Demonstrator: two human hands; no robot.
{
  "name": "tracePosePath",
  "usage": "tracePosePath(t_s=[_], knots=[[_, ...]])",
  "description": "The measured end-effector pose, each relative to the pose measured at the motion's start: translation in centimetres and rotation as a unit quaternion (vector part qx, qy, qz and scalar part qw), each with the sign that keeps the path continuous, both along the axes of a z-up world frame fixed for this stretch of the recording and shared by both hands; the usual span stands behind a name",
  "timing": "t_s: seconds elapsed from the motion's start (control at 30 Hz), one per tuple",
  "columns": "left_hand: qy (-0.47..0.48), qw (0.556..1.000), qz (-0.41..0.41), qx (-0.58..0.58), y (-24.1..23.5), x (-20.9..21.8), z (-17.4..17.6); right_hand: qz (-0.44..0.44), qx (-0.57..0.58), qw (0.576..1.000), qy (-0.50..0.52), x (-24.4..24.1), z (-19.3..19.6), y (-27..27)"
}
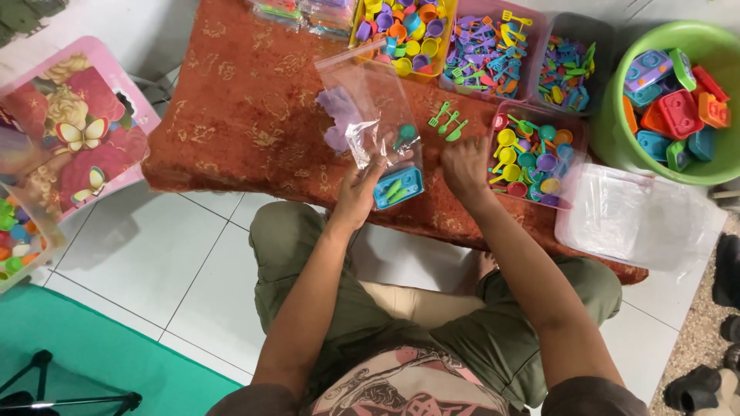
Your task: The person sits on the floor and packs colorful plastic toy kitchen utensils, including spoons, forks, and a toy radio, into clear plastic bags. They arrange the items inside the bags and place the filled packages onto a stack on the table.
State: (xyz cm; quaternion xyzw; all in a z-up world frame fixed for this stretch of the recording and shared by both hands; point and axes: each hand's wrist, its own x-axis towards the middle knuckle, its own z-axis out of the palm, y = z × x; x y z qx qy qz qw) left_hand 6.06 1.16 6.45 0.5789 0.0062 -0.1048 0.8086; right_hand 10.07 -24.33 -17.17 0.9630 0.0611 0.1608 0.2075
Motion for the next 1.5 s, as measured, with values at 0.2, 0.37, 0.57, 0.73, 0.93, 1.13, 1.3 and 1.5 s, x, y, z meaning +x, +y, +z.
tracePosePath(t_s=[0.2, 0.37, 0.57, 0.73, 0.93, 1.13, 1.3, 1.5], knots=[[-0.006, 0.988, -0.068, -0.141, 0.7, -0.9, -0.1, -0.015, 0.569, 0.822, -0.012, -1.1, 5.7, -0.5], [0.007, 0.985, -0.084, -0.150, 0.5, -1.5, 1.0, -0.028, 0.833, 0.552, 0.005, -6.2, 13.7, 3.3], [-0.021, 0.976, -0.205, -0.077, 0.4, -2.4, -3.4, 0.040, 0.845, 0.533, 0.017, -8.9, 16.0, 4.9], [-0.035, 0.970, -0.233, -0.062, 0.1, -2.3, -4.6, 0.119, 0.844, 0.523, -0.020, -10.7, 17.6, 5.5], [-0.091, 0.964, -0.218, -0.121, -0.5, 0.0, -5.3, 0.172, 0.835, 0.521, 0.031, -12.2, 17.4, 5.1], [-0.037, 0.965, -0.195, -0.169, -1.4, -1.0, -0.2, 0.160, 0.833, 0.527, -0.047, -12.4, 19.1, 3.3], [-0.088, 0.969, -0.204, -0.105, -1.6, -0.8, -0.9, 0.164, 0.758, 0.611, -0.156, -12.4, 23.3, 0.3], [-0.083, 0.970, -0.211, -0.082, -2.2, -2.5, 1.7, 0.226, 0.709, 0.667, -0.029, -10.9, 30.4, 1.5]])
